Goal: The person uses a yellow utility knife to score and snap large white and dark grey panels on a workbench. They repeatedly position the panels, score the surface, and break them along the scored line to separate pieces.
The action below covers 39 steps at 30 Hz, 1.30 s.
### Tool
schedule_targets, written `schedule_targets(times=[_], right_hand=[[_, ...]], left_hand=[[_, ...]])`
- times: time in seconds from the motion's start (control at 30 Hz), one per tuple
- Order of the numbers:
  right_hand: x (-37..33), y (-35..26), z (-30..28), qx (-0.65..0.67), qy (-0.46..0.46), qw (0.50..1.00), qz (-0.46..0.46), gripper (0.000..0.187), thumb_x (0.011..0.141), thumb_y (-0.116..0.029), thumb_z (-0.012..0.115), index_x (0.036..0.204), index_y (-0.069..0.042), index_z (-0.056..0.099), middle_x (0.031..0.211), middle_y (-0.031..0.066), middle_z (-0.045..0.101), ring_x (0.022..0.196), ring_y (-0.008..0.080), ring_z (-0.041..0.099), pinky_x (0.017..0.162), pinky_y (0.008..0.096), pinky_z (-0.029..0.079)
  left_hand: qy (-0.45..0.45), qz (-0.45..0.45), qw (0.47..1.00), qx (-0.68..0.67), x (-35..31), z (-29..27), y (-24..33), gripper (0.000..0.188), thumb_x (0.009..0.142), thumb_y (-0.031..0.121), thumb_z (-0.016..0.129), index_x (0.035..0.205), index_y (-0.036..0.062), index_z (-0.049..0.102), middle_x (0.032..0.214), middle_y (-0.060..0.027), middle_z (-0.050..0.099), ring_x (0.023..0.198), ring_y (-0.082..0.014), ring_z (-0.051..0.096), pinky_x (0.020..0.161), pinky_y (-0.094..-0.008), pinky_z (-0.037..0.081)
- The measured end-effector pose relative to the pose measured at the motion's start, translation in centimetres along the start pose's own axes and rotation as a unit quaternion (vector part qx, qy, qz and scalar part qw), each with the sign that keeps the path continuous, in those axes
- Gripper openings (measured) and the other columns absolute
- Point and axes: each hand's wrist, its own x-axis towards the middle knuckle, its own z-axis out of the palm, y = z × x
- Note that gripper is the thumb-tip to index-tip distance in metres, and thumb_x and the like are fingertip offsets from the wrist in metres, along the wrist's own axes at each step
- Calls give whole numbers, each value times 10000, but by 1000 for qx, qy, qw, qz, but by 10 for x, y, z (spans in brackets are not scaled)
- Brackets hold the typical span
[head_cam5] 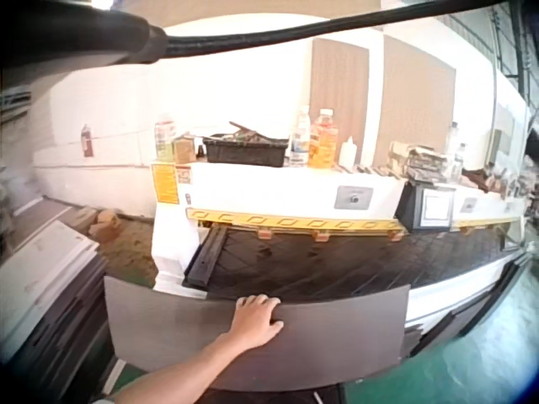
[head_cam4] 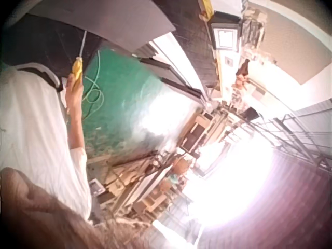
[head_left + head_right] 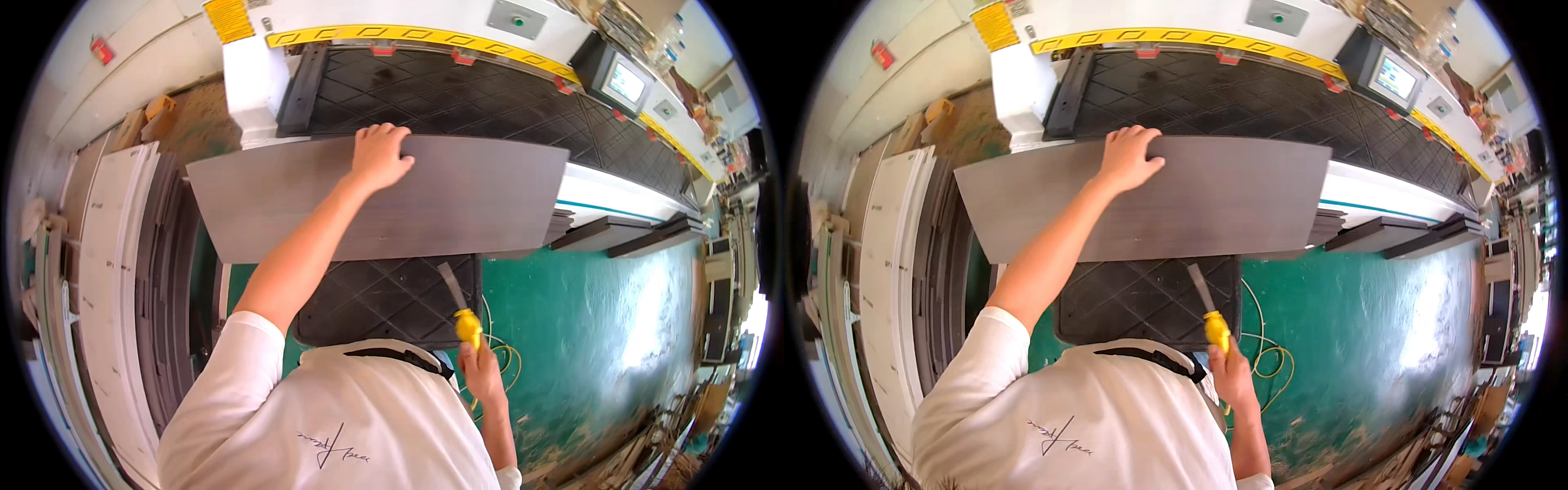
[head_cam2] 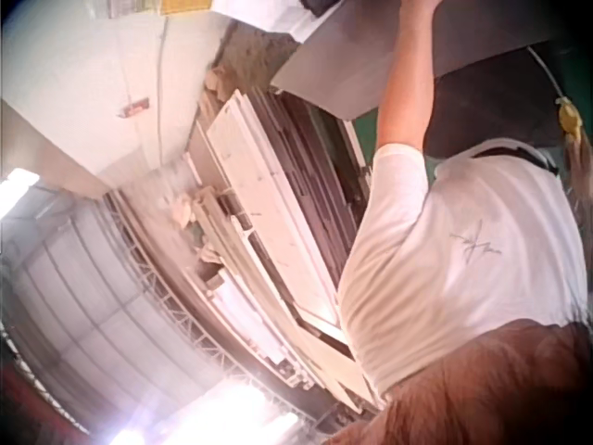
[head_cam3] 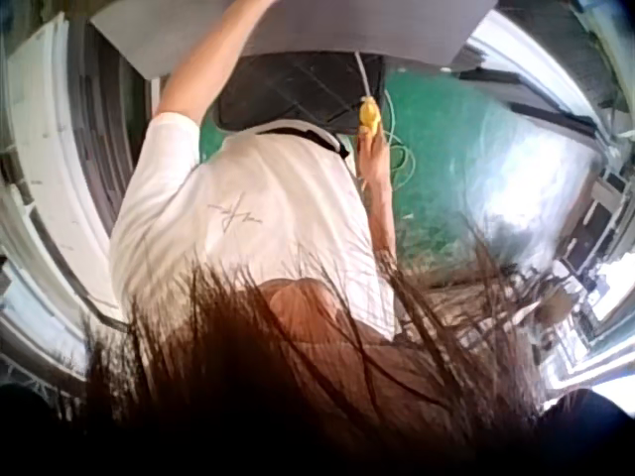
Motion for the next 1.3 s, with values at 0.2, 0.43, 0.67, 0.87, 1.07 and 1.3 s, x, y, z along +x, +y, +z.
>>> schedule_targets(times=[0.2, 0.43, 0.67, 0.87, 1.07, 1.3], right_hand=[[2, 6, -34, 8, 28, 994, 108, 432, 1108, -421, 483, 1091, -5, 596, 713, 61, 611, 664, 165, 593, 646, 360, 481], [-52, 88, -102, 224, 152, 923, 274, 414, 1119, -451, 468, 1026, -59, 565, 662, 4, 549, 533, 88, 474, 470, 278, 368], [-28, 82, -115, 194, 68, 956, 208, 378, 1125, -397, 452, 1130, -41, 577, 648, -20, 523, 526, 75, 462, 481, 260, 352], [52, 71, -113, 241, 124, 954, 129, 397, 1136, -429, 415, 1108, -57, 551, 630, -20, 494, 530, 67, 445, 485, 243, 353], [61, 113, -100, 380, 215, 884, 168, 604, 1097, -602, 370, 905, -62, 562, 602, 30, 501, 470, 132, 453, 429, 274, 328], [93, 93, -75, 367, 89, 904, 200, 675, 1062, -642, 369, 786, -63, 576, 599, 57, 562, 470, 169, 501, 428, 289, 340]], left_hand=[[-150, -57, 986, -45, 6, 70, -47, 535, 898, 509, 733, 1262, 117, 716, 1229, -113, 694, 1253, -311, 577, 1103, -452, 345], [-87, -30, 993, -75, -91, 101, -22, 371, 874, 285, 777, 1172, 70, 728, 1237, -121, 687, 1216, -344, 599, 1064, -487, 443], [-265, 203, 941, -57, -162, 131, 121, 628, 917, 356, 683, 1448, 52, 543, 1600, -192, 408, 1519, -367, 324, 1205, -639, 244], [-238, 341, 892, -175, -123, 234, 231, 667, 987, 441, 604, 1513, 44, 498, 1651, -141, 380, 1560, -314, 286, 1260, -584, 178], [-183, 175, 961, -108, -46, 295, 264, 697, 1048, 465, 491, 1564, 4, 415, 1691, -163, 301, 1596, -306, 194, 1289, -529, 127], [-127, 52, 990, -28, -73, 239, 172, 649, 1068, 394, 461, 1569, -13, 395, 1690, -176, 296, 1594, -321, 197, 1289, -517, 145]])
